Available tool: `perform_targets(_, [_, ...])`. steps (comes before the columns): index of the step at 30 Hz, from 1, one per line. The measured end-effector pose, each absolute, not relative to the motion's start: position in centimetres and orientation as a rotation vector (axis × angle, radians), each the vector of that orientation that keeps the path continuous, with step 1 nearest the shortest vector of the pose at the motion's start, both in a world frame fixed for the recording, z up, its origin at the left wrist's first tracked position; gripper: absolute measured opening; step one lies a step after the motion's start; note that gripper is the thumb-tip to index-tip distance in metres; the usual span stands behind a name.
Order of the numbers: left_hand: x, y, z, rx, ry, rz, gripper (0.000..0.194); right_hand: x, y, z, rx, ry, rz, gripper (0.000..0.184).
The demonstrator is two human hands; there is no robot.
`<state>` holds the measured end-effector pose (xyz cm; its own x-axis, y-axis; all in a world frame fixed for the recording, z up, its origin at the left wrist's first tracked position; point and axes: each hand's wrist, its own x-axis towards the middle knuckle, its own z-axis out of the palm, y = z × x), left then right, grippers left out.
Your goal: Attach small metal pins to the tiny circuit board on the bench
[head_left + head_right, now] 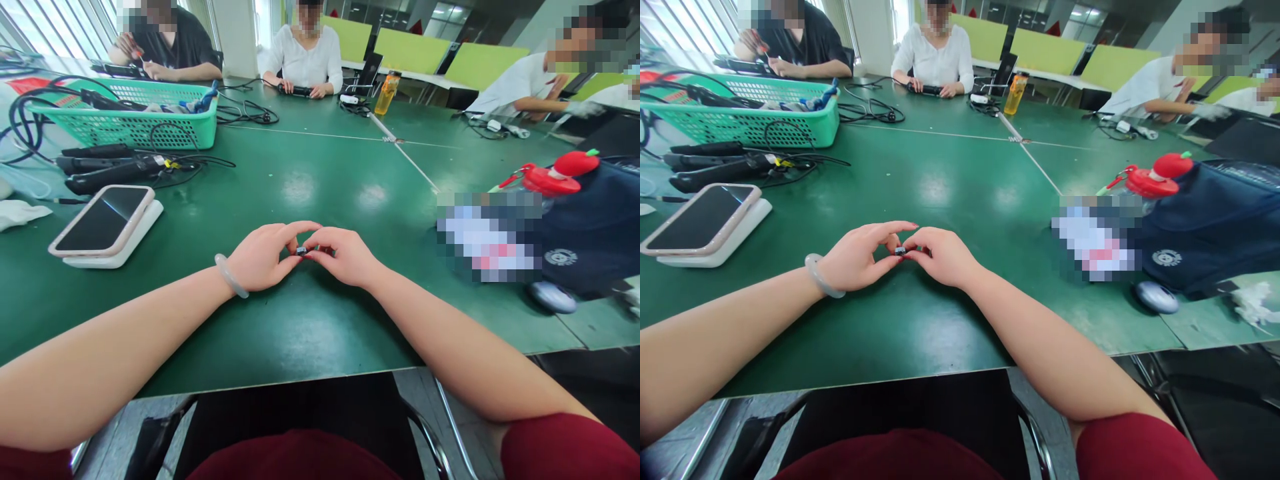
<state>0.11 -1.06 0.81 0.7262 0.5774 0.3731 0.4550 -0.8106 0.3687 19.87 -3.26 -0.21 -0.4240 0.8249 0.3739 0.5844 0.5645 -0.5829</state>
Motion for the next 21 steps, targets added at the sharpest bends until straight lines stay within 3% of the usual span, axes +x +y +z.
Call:
perform_targets(8, [-0.1, -0.6, 0.5, 2.651, 0.891, 0.736, 0.038, 21.1, -2.6, -0.1, -1.561, -2.207, 0.387, 0.014])
perform_targets(13, [0.0, -0.2, 0.3, 2.648, 0.938, 0.689, 0.021, 22.0, -2.4, 0.2, -1.687, -2.218, 0.508, 0.008])
perform_targets(21, [0.1, -0.1, 0.2, 2.595, 1.029, 0.657, 0.021, 21.7, -2.6, 0.4, -1.678, -2.258, 0.579, 0.008])
